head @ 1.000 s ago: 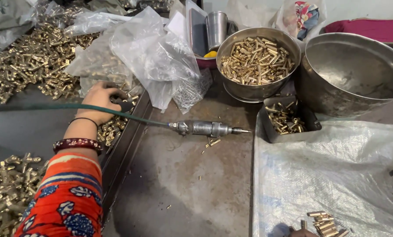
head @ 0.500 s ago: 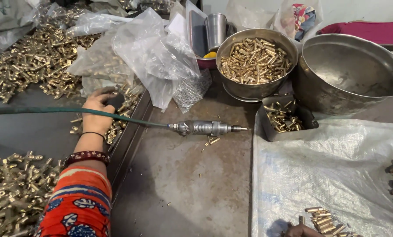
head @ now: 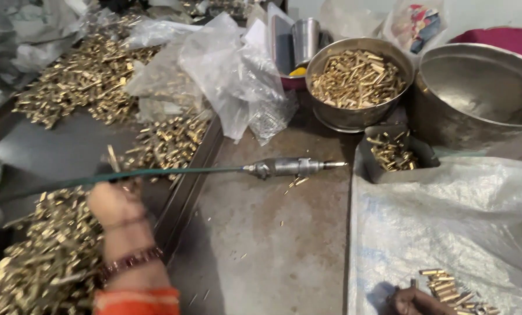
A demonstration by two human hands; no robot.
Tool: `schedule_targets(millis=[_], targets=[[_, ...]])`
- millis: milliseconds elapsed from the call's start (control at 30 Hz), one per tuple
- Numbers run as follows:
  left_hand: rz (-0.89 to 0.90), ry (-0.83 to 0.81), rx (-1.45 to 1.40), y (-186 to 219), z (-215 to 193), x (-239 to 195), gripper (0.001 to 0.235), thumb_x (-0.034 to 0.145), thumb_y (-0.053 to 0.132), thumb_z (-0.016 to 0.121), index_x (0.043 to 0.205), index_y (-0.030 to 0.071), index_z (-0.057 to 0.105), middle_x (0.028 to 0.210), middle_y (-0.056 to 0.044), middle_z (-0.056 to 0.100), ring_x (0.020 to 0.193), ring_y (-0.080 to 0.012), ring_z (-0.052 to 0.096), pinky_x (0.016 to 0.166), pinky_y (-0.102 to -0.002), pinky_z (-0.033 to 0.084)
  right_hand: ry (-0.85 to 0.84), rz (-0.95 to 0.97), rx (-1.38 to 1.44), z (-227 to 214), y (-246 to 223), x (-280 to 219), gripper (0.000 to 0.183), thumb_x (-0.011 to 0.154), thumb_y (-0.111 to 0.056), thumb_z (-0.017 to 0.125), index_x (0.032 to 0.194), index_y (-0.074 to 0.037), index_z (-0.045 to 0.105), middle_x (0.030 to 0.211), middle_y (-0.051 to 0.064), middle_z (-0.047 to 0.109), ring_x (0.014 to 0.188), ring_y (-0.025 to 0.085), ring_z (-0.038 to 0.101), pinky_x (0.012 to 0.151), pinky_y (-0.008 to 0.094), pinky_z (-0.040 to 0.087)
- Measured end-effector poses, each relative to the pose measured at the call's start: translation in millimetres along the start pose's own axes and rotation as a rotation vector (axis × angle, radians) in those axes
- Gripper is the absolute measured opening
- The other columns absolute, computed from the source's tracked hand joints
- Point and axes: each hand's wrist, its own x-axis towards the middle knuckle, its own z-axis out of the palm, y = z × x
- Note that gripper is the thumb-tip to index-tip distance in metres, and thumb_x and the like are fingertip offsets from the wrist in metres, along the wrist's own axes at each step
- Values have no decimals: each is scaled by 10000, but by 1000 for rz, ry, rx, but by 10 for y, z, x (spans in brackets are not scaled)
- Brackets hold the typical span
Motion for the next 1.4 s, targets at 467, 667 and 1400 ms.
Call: schedule_targets(millis=[467, 667, 1400], targets=[[-1095, -481, 298, -684, 280, -4287, 237, 952, 118, 482, 1104, 82, 660, 589, -15, 437, 428, -113, 375, 401, -279, 267, -358, -277, -100, 1143, -1533, -1412, 322, 996, -259, 517, 976, 9, 696, 771, 80, 709, 679, 151, 663, 637, 313, 545], [-974, -725, 396, -629, 420, -4487, 244, 977, 111, 503, 1166, 76, 652, 651, -9, 515, 490, -89, 451, 434, -257, 324, -280, -286, -53, 1081, -1379, -1495, 409, 1035, -291, 483, 794, 9, 623, 634, 55, 626, 573, 141, 596, 563, 302, 507], [-690, -875, 380, -582, 338, -4467, 357, 941, 0, 625, 1295, 7, 667, 1174, -76, 759, 1035, -110, 704, 830, -260, 583, -61, -292, -63, 1155, -1375, -1506, 437, 1022, -266, 568, 687, 14, 578, 534, 47, 510, 440, 143, 441, 424, 308, 371]])
